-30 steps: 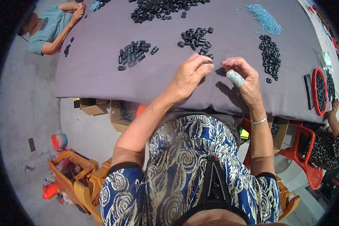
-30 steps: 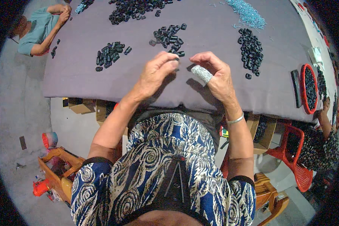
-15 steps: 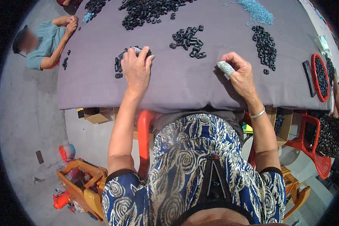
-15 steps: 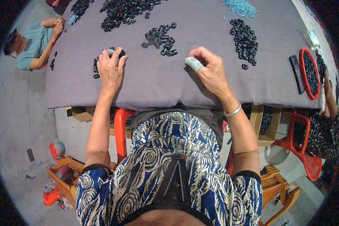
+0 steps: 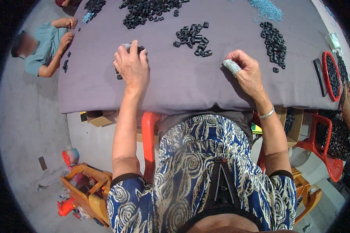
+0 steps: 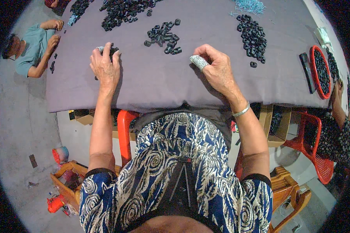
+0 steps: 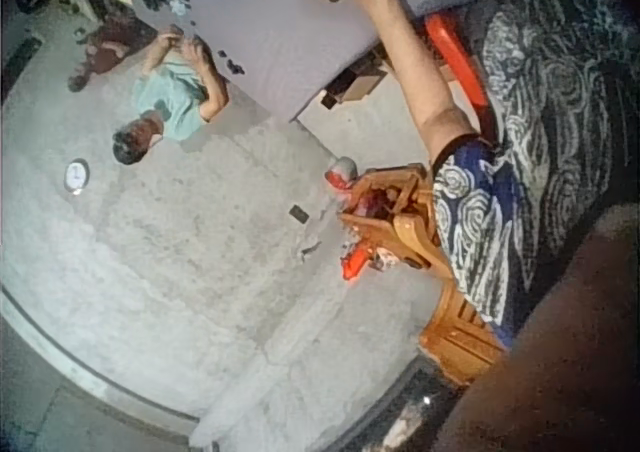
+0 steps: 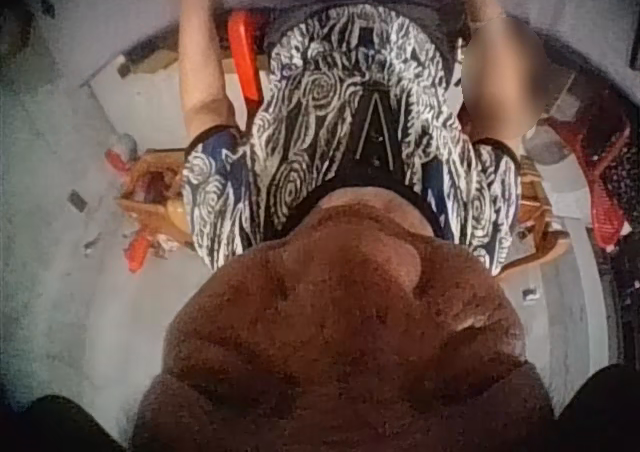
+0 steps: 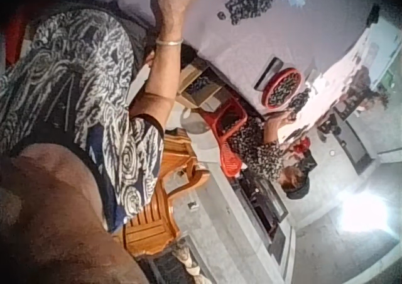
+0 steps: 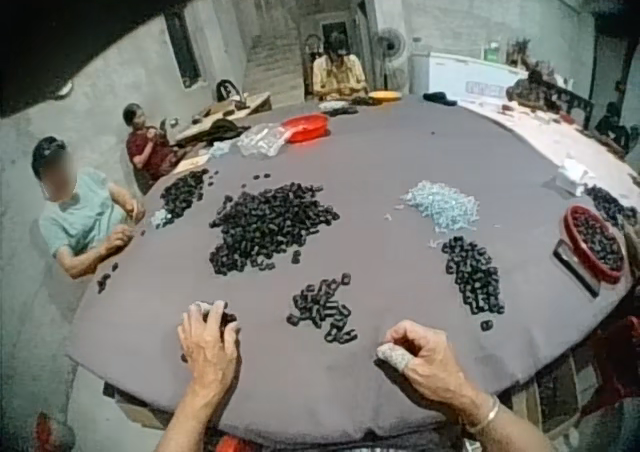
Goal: Assembling small black plastic components by hand at a communal workspace.
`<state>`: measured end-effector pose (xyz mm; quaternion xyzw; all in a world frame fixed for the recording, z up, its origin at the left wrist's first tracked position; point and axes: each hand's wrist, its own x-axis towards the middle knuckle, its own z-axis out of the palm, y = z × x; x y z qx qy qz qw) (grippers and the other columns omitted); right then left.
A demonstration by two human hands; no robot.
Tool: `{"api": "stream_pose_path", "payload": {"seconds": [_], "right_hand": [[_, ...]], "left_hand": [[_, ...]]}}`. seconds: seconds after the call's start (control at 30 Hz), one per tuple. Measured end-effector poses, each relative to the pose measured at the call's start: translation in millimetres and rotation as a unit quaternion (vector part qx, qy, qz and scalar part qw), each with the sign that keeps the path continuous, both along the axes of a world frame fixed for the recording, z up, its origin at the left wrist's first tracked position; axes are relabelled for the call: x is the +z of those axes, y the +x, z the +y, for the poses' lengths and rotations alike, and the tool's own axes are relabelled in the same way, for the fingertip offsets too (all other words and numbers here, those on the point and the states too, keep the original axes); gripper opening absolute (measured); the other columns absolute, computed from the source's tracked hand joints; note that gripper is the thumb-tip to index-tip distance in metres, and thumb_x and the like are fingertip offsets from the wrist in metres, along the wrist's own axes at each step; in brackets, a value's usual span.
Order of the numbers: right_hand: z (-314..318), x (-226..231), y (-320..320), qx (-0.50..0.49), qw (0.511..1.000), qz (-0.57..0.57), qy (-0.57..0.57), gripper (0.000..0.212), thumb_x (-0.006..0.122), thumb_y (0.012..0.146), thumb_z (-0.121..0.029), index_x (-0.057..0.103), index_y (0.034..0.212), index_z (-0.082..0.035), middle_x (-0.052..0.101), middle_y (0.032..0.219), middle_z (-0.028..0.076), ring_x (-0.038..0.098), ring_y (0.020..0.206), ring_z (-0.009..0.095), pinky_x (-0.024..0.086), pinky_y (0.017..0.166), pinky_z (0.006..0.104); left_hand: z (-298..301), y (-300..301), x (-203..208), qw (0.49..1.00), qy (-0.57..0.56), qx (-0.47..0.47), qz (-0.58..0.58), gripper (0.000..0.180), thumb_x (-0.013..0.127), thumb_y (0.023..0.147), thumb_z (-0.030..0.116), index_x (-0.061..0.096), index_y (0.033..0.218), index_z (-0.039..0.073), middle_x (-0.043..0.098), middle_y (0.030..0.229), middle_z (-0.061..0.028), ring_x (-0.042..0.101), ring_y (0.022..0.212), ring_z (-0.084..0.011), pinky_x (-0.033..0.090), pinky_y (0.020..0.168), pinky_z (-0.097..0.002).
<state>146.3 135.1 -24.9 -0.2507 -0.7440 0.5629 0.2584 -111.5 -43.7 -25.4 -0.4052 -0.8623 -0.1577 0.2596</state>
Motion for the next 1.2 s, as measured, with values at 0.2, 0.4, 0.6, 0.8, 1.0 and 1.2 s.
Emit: {"api": "stream_pose_path", "payload": {"seconds": [0.2, 0.4, 0.6, 0.8, 1.0, 1.2], "right_hand": [[-0.8, -0.5, -0.4, -0.009, 1.0, 0.005, -0.011, 0.005, 0.064, 0.084, -0.005, 0.061, 0.088, -0.002, 0.059, 0.074, -0.004, 0.052, 0.069, 0.004, 0.045, 0.061, 0.0207], [-3.7, -2.3, -0.2, -0.012, 1.0, -0.009, -0.003, 0.006, 0.064, 0.085, -0.006, 0.061, 0.089, -0.003, 0.06, 0.075, -0.002, 0.053, 0.069, 0.005, 0.045, 0.062, 0.0218], [-1.7, -3.1, 0.0, 0.001, 1.0, -0.013, 0.016, 0.008, 0.065, 0.084, -0.008, 0.06, 0.088, -0.002, 0.06, 0.074, -0.001, 0.053, 0.069, 0.006, 0.045, 0.062, 0.0234], [2.3, -2.6, -1.7, -0.004, 1.0, 0.002, 0.016, 0.01, 0.065, 0.084, -0.009, 0.06, 0.09, -0.002, 0.059, 0.074, -0.001, 0.052, 0.069, 0.006, 0.045, 0.062, 0.0237], [1.0, -6.2, -3.2, -0.01, 0.999, 0.004, 0.045, 0.015, 0.066, 0.083, -0.009, 0.061, 0.095, -0.003, 0.059, 0.074, -0.001, 0.053, 0.069, 0.006, 0.045, 0.062, 0.0239], [-6.5, -4.7, -1.1, 0.0, 0.999, 0.028, 0.037, 0.014, 0.066, 0.083, -0.006, 0.061, 0.096, -0.003, 0.06, 0.073, 0.001, 0.055, 0.068, 0.007, 0.047, 0.062, 0.0246]], "left_hand": [[23.7, 23.6, 2.9, 0.986, 0.087, -0.132, -0.059, 0.026, 0.066, 0.079, 0.014, 0.065, 0.105, 0.011, 0.053, 0.097, -0.0098, 0.051, 0.093, -0.0295, 0.041, 0.079, -0.0422], [44.8, 39.7, -4.2, 0.975, 0.064, -0.168, -0.13, 0.027, 0.065, 0.08, 0.016, 0.064, 0.107, 0.01, 0.054, 0.1, -0.0105, 0.052, 0.096, -0.0297, 0.041, 0.081, -0.0426], [53.0, 40.0, -9.1, 0.978, 0.014, -0.173, -0.112, 0.023, 0.066, 0.082, 0.02, 0.065, 0.103, 0.011, 0.053, 0.094, -0.0091, 0.054, 0.09, -0.0282, 0.043, 0.076, -0.04], [51.7, 34.7, -11.7, 0.969, 0.048, -0.204, -0.134, 0.021, 0.071, 0.078, 0.02, 0.063, 0.094, 0.007, 0.054, 0.087, -0.0072, 0.055, 0.084, -0.027, 0.043, 0.072, -0.04], [42.9, 40.5, -11.8, 0.964, 0.051, -0.203, -0.166, 0.017, 0.069, 0.078, 0.019, 0.059, 0.085, 0.007, 0.054, 0.09, -0.0061, 0.053, 0.088, -0.026, 0.04, 0.075, -0.0395], [39.6, 72.2, 3.2, 0.886, 0.154, -0.259, -0.352, 0.017, 0.068, 0.082, 0.011, 0.059, 0.089, -0.001, 0.06, 0.078, -0.011, 0.059, 0.066, -0.0236, 0.047, 0.06, -0.0335]]}}
